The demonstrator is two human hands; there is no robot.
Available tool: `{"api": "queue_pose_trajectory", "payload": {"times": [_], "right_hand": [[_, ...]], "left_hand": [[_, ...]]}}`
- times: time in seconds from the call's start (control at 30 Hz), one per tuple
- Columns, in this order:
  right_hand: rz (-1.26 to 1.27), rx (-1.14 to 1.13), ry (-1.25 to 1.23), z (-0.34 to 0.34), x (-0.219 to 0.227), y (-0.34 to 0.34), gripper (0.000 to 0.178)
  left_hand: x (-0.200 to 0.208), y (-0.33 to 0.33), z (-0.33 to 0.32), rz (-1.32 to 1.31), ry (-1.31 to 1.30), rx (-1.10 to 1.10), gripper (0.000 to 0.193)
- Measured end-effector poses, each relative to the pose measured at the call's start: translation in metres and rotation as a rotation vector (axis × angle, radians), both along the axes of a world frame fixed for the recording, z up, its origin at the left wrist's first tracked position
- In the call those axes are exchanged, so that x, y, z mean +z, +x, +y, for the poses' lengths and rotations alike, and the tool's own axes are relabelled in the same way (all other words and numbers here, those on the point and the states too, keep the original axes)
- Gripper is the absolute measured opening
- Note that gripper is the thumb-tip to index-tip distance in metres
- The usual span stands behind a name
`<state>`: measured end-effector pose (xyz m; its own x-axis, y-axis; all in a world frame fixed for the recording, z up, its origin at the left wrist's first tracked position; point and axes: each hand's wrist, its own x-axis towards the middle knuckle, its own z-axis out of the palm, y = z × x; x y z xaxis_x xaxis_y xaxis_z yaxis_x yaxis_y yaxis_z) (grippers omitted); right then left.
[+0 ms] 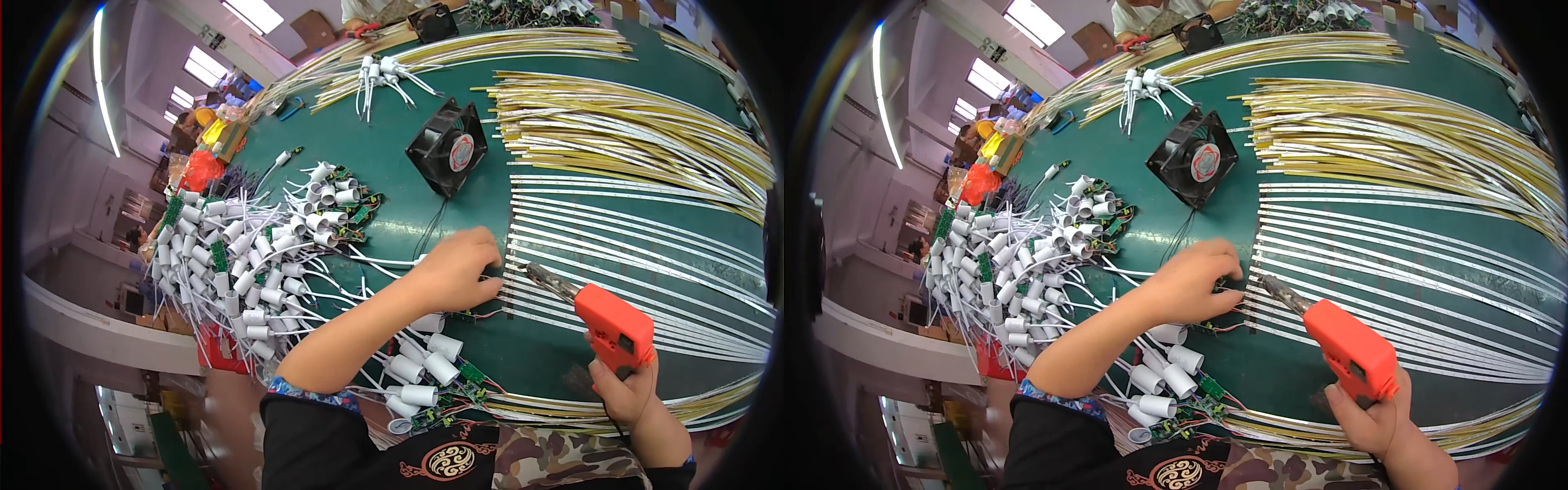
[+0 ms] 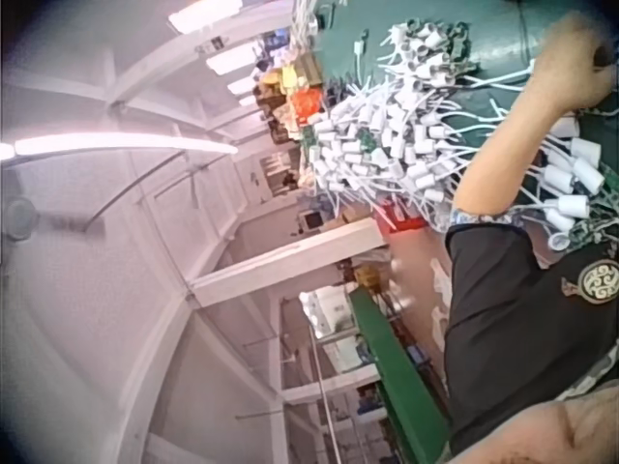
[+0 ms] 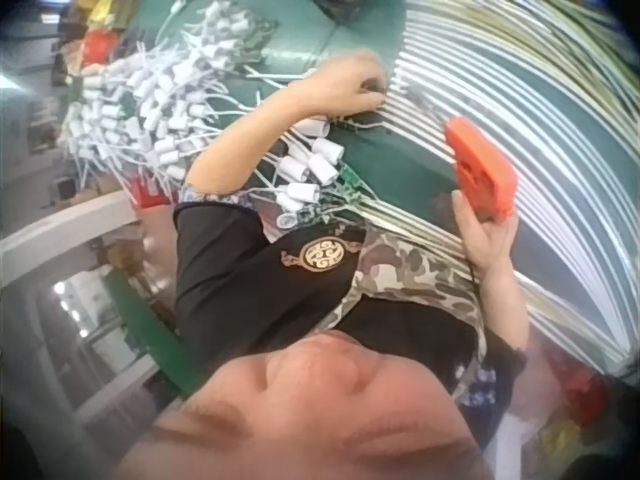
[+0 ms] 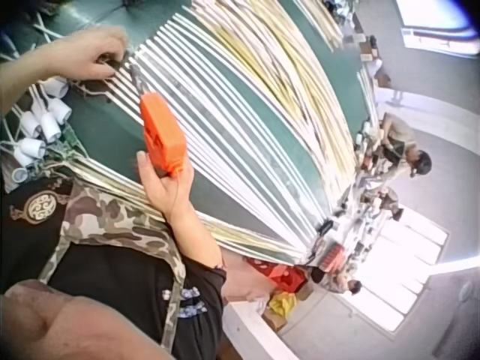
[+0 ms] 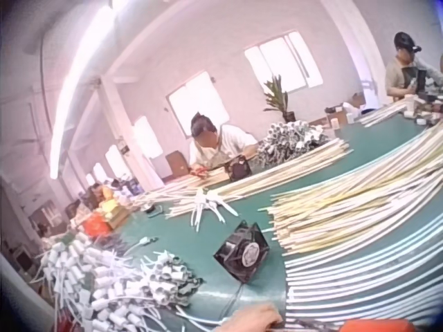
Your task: The person solders wiring to electronic components with a soldering gun, connecting them to an LED strip and housing on an assembly line.
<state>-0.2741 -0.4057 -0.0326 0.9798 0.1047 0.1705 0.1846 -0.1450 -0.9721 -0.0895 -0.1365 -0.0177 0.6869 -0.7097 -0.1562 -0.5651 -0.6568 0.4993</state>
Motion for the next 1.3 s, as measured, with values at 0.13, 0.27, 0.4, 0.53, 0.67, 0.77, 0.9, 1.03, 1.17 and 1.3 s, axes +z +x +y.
{"api": "queue_pose_trajectory", "payload": {"times": [0.13, 0.27, 0.4, 0.53, 0.67, 0.77, 0.9, 1.03, 1.17, 1.3], "right_hand": [[0.027, 0.001, -0.042, -0.007, 0.0, -0.001, 0.049], [0.105, 0.02, 0.061, -0.004, 0.005, -0.004, 0.05], [0.077, -0.034, 0.07, 0.002, -0.001, 0.001, 0.044], [0.025, -0.081, 0.042, 0.005, 0.003, 0.003, 0.036], [0.056, -0.123, 0.115, 0.001, 0.002, 0.001, 0.034], [0.13, -0.112, 0.313, -0.001, 0.01, 0.0, 0.034], [0.338, -0.081, 0.475, -0.001, 0.015, 0.001, 0.036], [0.237, -0.179, 0.437, 0.008, 0.018, 0.004, 0.054], [0.24, -0.193, 0.286, 0.01, 0.014, 0.009, 0.074], [0.065, -0.267, 0.216, 0.014, 0.001, 0.012, 0.07]], "left_hand": [[0.043, 0.017, 0.052, -0.409, 0.009, 0.018, 0.037], [0.043, 0.036, 0.148, -0.584, 0.552, 0.189, 0.033], [0.029, 0.034, 0.182, -0.593, 0.579, 0.093, 0.019], [0.053, 0.025, 0.166, -0.556, 0.529, 0.223, 0.015], [0.097, 0.002, 0.115, -0.419, 0.222, 0.343, 0.012], [0.087, -0.015, 0.061, 0.248, -0.391, 0.37, 0.009], [0.048, -0.032, 0.001, 0.935, -0.653, 0.362, 0.014], [0.029, -0.041, -0.045, 1.19, -0.788, 0.3, 0.019], [0.021, -0.053, -0.073, 1.207, -0.784, 0.301, 0.018], [0.019, -0.063, -0.089, 1.125, -0.768, 0.282, 0.019]]}}
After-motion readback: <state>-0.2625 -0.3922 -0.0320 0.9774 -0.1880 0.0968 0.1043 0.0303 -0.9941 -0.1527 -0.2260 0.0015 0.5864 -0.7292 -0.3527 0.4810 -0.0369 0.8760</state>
